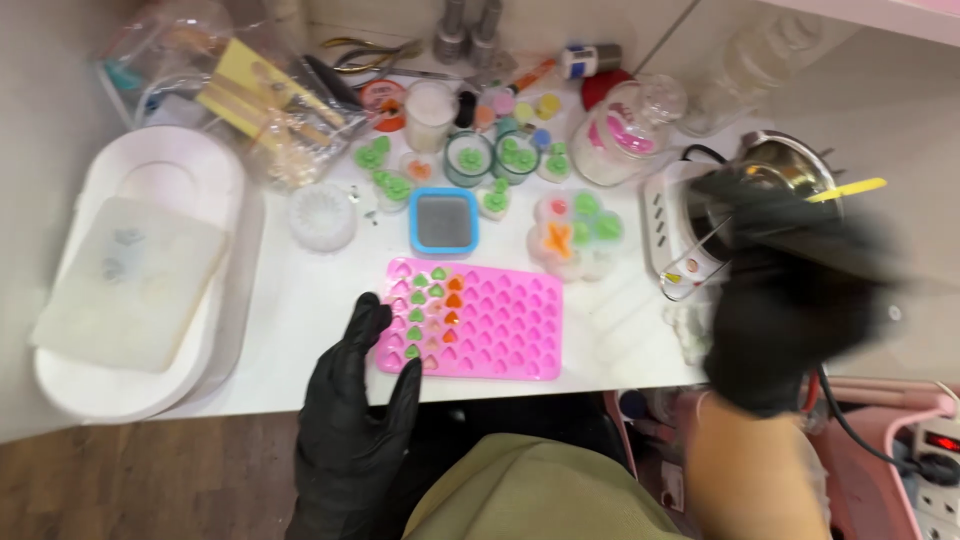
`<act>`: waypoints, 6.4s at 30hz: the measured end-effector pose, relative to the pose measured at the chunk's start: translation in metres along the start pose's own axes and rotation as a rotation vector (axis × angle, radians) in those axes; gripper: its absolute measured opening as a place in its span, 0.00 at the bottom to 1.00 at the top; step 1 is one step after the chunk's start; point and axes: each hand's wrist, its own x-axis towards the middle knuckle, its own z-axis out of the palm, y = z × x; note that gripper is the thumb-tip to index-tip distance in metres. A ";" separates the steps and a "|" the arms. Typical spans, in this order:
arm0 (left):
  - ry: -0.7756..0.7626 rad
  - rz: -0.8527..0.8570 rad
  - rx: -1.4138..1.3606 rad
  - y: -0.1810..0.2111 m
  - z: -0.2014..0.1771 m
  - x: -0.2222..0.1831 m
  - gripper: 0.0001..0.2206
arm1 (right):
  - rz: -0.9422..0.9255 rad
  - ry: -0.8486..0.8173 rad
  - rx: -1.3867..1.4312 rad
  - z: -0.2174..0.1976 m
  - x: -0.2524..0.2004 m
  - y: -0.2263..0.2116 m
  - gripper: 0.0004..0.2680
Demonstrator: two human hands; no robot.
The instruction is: Preparing small wax embeds using molds and tweezers for candle decoration.
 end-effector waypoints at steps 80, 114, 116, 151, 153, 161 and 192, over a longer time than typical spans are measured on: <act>0.128 -0.133 0.033 -0.015 0.011 0.025 0.15 | 0.180 -0.740 -0.038 0.053 -0.053 -0.029 0.11; 0.016 -0.312 -0.003 -0.066 0.014 0.024 0.05 | 0.143 -0.494 -0.309 0.178 -0.070 0.027 0.10; 0.036 -0.294 0.003 -0.066 0.015 0.025 0.06 | 0.136 -0.496 -0.345 0.179 -0.072 0.030 0.10; 0.079 -0.234 0.045 -0.063 0.018 0.026 0.05 | 0.141 -0.493 -0.324 0.181 -0.071 0.035 0.09; 0.080 -0.233 0.047 -0.064 0.018 0.025 0.05 | 0.132 -0.495 -0.316 0.183 -0.072 0.036 0.09; 0.082 -0.222 0.048 -0.066 0.020 0.024 0.05 | 0.107 -0.516 -0.328 0.183 -0.078 0.042 0.09; 0.077 -0.231 0.066 -0.066 0.020 0.024 0.04 | 0.155 -0.506 -0.280 0.188 -0.075 0.041 0.08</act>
